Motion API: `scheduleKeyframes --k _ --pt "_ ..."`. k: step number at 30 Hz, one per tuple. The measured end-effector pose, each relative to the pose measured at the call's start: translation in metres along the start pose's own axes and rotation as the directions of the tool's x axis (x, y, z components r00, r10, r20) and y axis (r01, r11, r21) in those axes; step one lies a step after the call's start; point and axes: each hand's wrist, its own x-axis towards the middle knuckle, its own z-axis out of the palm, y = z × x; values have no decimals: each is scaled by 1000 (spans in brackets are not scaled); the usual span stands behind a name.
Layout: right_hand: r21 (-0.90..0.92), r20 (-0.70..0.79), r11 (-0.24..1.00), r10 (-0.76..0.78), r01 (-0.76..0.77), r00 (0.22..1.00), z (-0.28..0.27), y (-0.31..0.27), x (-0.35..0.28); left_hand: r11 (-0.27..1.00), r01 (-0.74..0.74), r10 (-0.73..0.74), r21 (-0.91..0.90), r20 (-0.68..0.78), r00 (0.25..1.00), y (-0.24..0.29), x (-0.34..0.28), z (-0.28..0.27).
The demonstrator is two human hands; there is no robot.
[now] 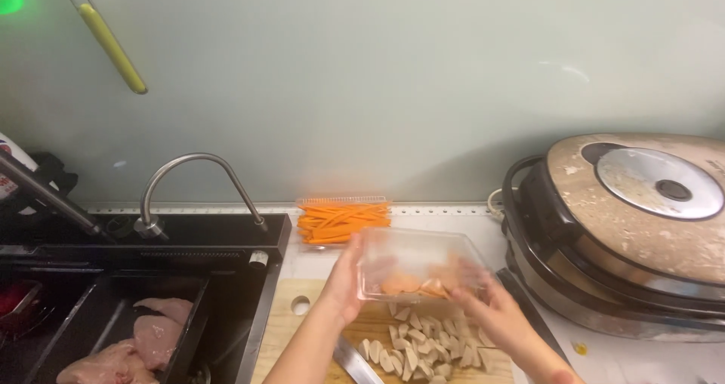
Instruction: The person is slicing processed meatballs on a cutting board and opening a package of sausages.
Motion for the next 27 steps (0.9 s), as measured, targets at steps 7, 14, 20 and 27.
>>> scheduleKeyframes --k 7,14,20,27 --pt "126 -215 990 -39 67 976 -7 74 95 981 -51 87 -187 188 978 -10 41 1" --pt "-344 -359 938 -174 43 917 -28 107 122 920 -176 151 350 98 984 -58 118 2" --pt "-444 -316 894 -224 65 922 -25 82 110 309 -99 455 946 -56 889 -4 69 29" --pt "-420 -212 908 -86 -11 973 -14 28 88 118 -23 619 993 -55 783 25 55 29"
